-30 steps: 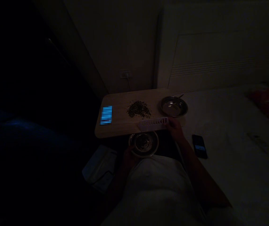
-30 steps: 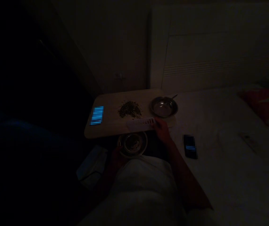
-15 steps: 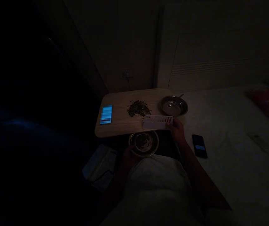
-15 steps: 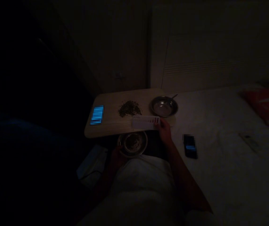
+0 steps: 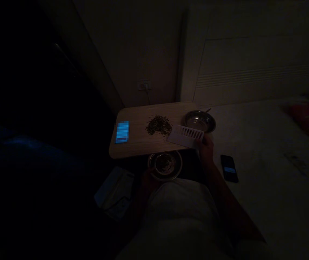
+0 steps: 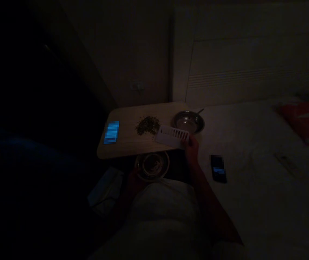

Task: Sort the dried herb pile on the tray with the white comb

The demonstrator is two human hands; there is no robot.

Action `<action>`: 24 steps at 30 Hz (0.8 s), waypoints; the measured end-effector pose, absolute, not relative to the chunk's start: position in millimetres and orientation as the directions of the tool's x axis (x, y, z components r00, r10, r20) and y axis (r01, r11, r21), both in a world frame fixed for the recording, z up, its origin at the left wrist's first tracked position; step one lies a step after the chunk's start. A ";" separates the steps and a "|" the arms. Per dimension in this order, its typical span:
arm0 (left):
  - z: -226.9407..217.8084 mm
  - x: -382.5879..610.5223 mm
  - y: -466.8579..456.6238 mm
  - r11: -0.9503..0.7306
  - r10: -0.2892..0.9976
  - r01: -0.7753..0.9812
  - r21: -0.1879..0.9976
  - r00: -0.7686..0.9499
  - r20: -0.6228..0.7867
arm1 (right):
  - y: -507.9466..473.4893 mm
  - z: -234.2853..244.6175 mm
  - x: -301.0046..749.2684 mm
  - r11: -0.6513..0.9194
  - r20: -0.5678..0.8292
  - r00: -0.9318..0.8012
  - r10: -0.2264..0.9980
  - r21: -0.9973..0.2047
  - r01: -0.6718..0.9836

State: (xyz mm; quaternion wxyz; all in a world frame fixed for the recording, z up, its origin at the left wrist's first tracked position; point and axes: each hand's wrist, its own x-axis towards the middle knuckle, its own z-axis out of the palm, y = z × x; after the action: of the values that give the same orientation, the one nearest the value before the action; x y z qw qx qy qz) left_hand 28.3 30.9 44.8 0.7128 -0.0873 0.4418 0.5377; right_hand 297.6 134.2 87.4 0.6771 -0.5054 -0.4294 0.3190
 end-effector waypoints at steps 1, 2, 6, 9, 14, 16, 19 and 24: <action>45.4 28.8 31.0 0.403 0.693 -0.847 0.348 0.034 -0.720 | 134.4 87.0 296.1 0.276 0.253 0.401 0.880 -0.961 0.002; 45.2 29.1 31.2 0.409 0.696 -0.849 0.336 0.051 -0.717 | 134.5 86.4 294.4 0.265 0.246 0.372 0.895 -0.964 0.000; 39.8 29.0 31.9 0.420 0.712 -0.862 0.283 0.120 -0.692 | 138.7 81.8 286.9 0.228 0.216 0.276 0.937 -0.973 -0.015; 35.4 28.1 32.5 0.400 0.732 -0.876 0.268 0.129 -0.669 | 149.4 76.5 282.4 0.210 0.197 0.254 0.947 -0.977 -0.024; 33.5 27.9 32.1 0.414 0.725 -0.864 0.287 0.122 -0.678 | 181.9 70.0 276.9 0.252 0.244 0.376 0.894 -0.967 0.027; 34.0 27.8 31.0 0.413 0.725 -0.860 0.299 0.112 -0.680 | 194.4 70.1 274.0 0.290 0.298 0.398 0.867 -0.953 0.083; 34.7 26.2 29.4 0.424 0.722 -0.850 0.313 0.108 -0.684 | 206.6 72.2 268.6 0.330 0.367 0.395 0.842 -0.930 0.160; 31.5 23.6 30.9 0.412 0.713 -0.844 0.343 0.065 -0.698 | 212.4 78.2 258.7 0.355 0.410 0.430 0.804 -0.912 0.206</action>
State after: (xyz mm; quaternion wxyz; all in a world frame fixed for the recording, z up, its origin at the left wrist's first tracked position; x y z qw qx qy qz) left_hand 23.6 30.9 31.5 0.7256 -0.0773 0.4239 0.5364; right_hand 258.7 212.4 78.2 0.6654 -0.5217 -0.4844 0.2247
